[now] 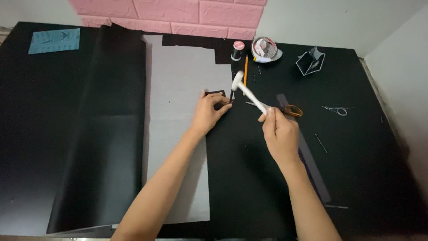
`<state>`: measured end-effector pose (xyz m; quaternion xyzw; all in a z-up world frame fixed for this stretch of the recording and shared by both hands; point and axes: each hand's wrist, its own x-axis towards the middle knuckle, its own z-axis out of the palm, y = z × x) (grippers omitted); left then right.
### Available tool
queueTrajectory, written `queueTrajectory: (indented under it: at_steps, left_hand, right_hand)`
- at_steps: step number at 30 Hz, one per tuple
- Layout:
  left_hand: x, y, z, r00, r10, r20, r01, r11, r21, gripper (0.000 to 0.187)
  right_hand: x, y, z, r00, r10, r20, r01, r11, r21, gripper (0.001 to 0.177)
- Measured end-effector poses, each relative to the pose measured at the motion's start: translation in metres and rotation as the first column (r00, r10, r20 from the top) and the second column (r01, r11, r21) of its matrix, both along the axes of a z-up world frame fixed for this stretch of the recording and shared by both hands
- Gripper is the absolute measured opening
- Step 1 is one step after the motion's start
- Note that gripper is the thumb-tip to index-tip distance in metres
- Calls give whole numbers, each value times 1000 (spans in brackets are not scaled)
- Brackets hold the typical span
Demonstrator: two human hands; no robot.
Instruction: A person uses a hammer and a hole punch tool to create a series of evenly spaced holes along the edge of a black leather piece on a workshop table.
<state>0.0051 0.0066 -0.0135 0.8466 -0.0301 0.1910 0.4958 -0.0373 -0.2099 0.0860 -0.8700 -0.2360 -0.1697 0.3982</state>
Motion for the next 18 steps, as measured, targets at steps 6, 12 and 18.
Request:
queueTrajectory:
  at_steps: [6, 12, 18]
  left_hand:
    - [-7, -3, 10, 1000, -5, 9, 5, 1000, 21, 17]
    - [-8, -4, 11, 1000, -16, 3, 16, 999, 38, 19]
    - [1, 0, -4, 1000, -16, -1, 16, 998, 58, 17]
  right_hand:
    - [-3, -1, 0, 998, -4, 65, 6, 1000, -29, 40]
    - [-6, 3, 0, 998, -33, 61, 30, 998, 48, 40]
    - [14, -8, -13, 980, -115, 162, 129, 988, -79, 38]
